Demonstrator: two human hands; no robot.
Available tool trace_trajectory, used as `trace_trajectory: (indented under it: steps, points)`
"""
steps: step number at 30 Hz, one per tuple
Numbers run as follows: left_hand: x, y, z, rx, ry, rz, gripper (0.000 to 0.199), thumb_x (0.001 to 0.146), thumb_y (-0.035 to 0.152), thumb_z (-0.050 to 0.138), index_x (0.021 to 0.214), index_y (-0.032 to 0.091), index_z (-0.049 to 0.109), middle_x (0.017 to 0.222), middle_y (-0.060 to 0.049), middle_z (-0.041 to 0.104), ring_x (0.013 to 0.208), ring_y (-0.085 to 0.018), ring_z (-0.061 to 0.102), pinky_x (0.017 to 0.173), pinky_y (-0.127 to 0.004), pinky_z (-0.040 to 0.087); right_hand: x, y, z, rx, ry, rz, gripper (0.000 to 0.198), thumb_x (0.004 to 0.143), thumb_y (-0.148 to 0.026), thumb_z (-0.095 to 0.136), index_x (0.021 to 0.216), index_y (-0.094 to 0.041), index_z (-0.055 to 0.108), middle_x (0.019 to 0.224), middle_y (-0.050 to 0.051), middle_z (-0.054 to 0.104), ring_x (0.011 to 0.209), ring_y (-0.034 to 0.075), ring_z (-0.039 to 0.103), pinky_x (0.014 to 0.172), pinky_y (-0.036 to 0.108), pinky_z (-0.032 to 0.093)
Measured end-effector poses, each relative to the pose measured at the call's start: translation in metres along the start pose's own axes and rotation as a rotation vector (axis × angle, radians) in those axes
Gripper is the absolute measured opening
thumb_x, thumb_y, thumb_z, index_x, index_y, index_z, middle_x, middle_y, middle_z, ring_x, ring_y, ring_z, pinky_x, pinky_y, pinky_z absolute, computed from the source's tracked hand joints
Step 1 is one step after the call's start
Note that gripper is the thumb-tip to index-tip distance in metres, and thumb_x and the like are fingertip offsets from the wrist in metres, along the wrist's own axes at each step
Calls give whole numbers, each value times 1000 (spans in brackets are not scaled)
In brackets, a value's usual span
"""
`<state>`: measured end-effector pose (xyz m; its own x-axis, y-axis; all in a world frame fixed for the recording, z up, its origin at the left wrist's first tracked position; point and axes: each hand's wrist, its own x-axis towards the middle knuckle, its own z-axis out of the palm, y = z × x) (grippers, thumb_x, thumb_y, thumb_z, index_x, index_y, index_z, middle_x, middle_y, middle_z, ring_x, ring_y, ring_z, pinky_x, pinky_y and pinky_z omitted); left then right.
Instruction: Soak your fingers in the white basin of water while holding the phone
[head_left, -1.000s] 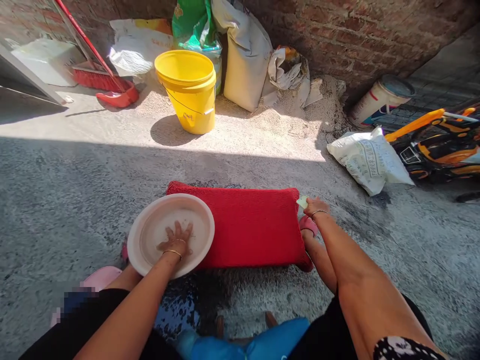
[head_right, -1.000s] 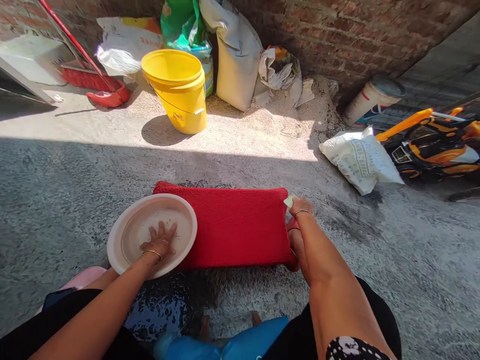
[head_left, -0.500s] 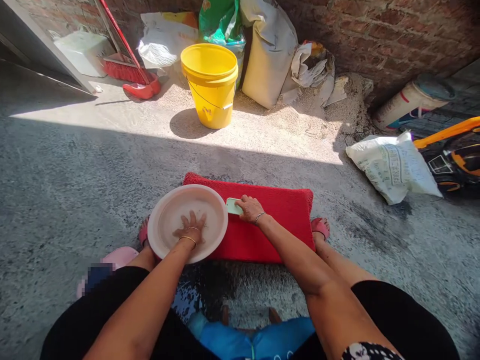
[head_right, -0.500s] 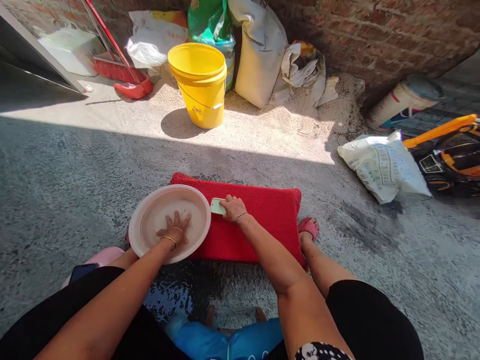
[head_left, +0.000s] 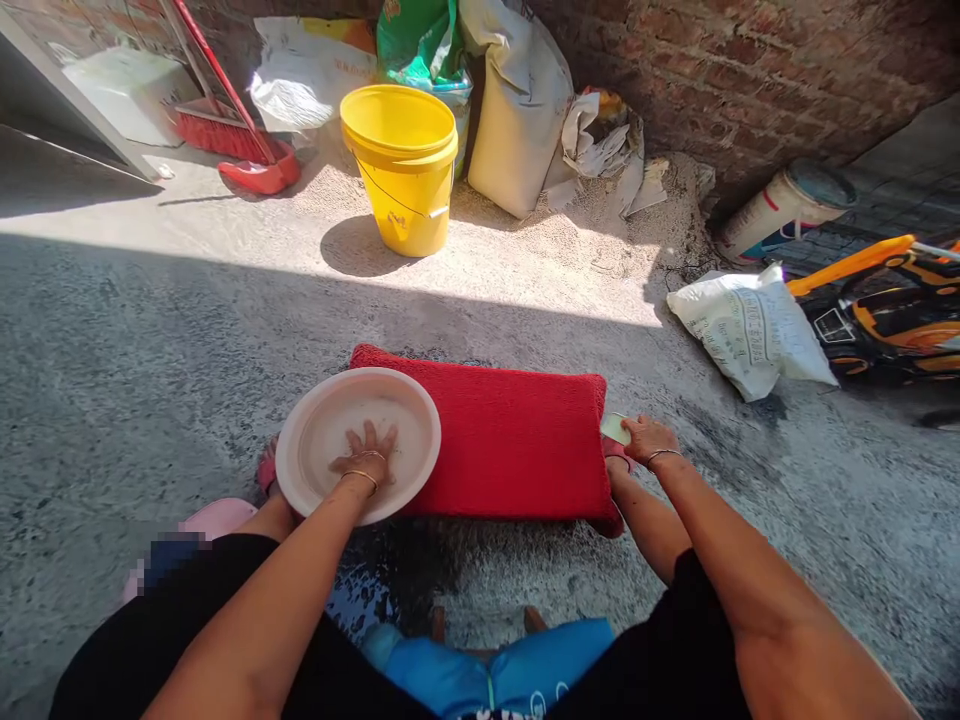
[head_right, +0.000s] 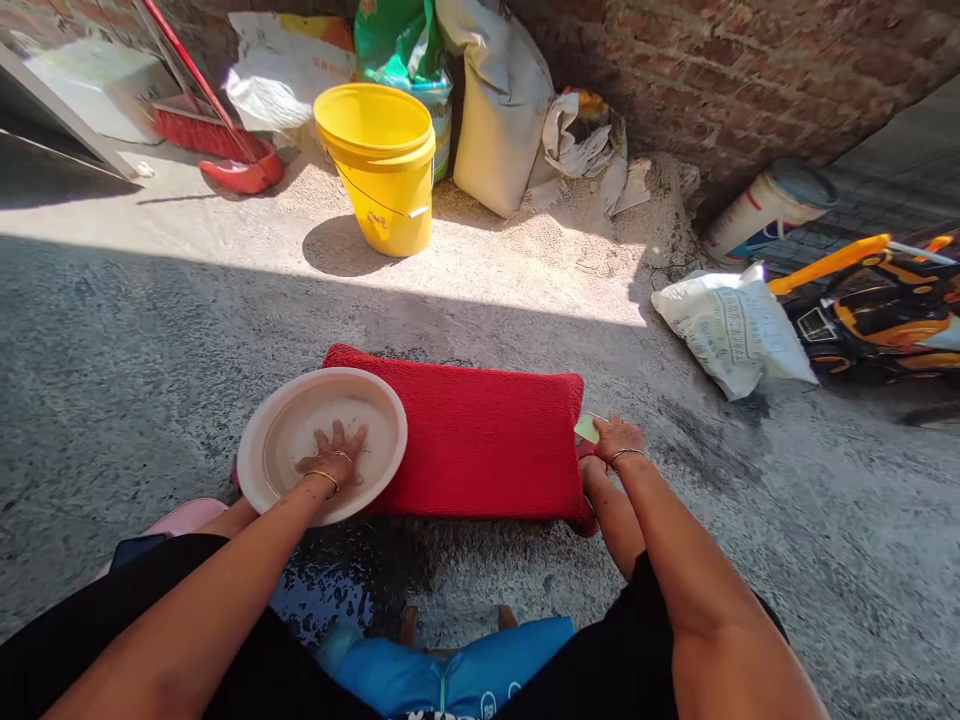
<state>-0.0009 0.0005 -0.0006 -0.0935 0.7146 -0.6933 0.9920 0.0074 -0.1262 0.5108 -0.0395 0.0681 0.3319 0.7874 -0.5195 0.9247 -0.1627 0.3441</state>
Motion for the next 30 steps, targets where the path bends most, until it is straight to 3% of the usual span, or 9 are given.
trace_trajectory:
  steps: [3,5,13,15,17,19,21,25,30]
  points:
    - [1,0,1,-23,6,8,106,72,32,76,151,48,6,165,-11,-6,146,-50,1,91,-77,39,-10,19,2,-1,4,82,35,87,-26,54,119,-20,66,117,20,56,100,33,59,78,43,43]
    - [3,-1,3,-34,13,8,109,70,33,77,150,49,6,165,-10,-7,146,-50,0,91,-78,38,-11,-1,-3,28,14,24,38,86,-30,56,123,-22,63,118,17,56,101,31,59,80,40,43]
    - [3,-1,3,-4,-15,11,114,67,40,79,150,49,1,165,-10,-9,146,-49,1,91,-77,39,-37,-216,-51,102,172,-669,44,81,-33,61,124,-26,58,121,9,54,104,24,53,85,33,40]
    - [2,-1,2,-5,-11,13,113,69,39,78,150,49,1,165,-10,-9,146,-49,0,91,-77,39,-44,-253,-56,92,175,-750,43,82,-34,60,124,-27,58,122,9,54,105,24,53,85,33,40]
    - [2,-1,2,-9,-5,14,112,70,37,77,150,49,0,165,-9,-9,146,-49,0,91,-78,39,-46,-268,-55,82,178,-777,42,83,-34,59,124,-28,57,123,9,53,106,24,52,86,34,40]
    - [3,-1,3,-8,-3,11,112,70,36,77,149,50,-1,165,-9,-9,146,-49,-1,91,-77,39,-42,-259,-49,71,173,-758,42,83,-33,59,124,-28,57,123,9,52,107,24,52,86,34,40]
    - [4,0,4,-3,-3,6,112,70,36,77,149,50,-1,165,-8,-10,147,-48,-1,92,-77,39,-36,-228,-39,59,165,-694,43,82,-32,60,125,-27,57,122,9,53,106,24,53,85,34,40]
    - [7,0,6,2,2,-1,112,69,39,76,149,50,-1,165,-7,-9,147,-47,0,92,-77,39,-24,-123,-13,21,112,-460,46,83,-29,60,128,-27,56,120,10,54,102,23,55,83,33,39]
    - [7,0,5,-11,6,8,113,69,38,77,149,50,0,165,-8,-10,146,-48,0,91,-77,39,-31,3,15,-40,-13,-41,37,88,-27,54,123,-21,64,118,17,57,101,28,58,78,38,38]
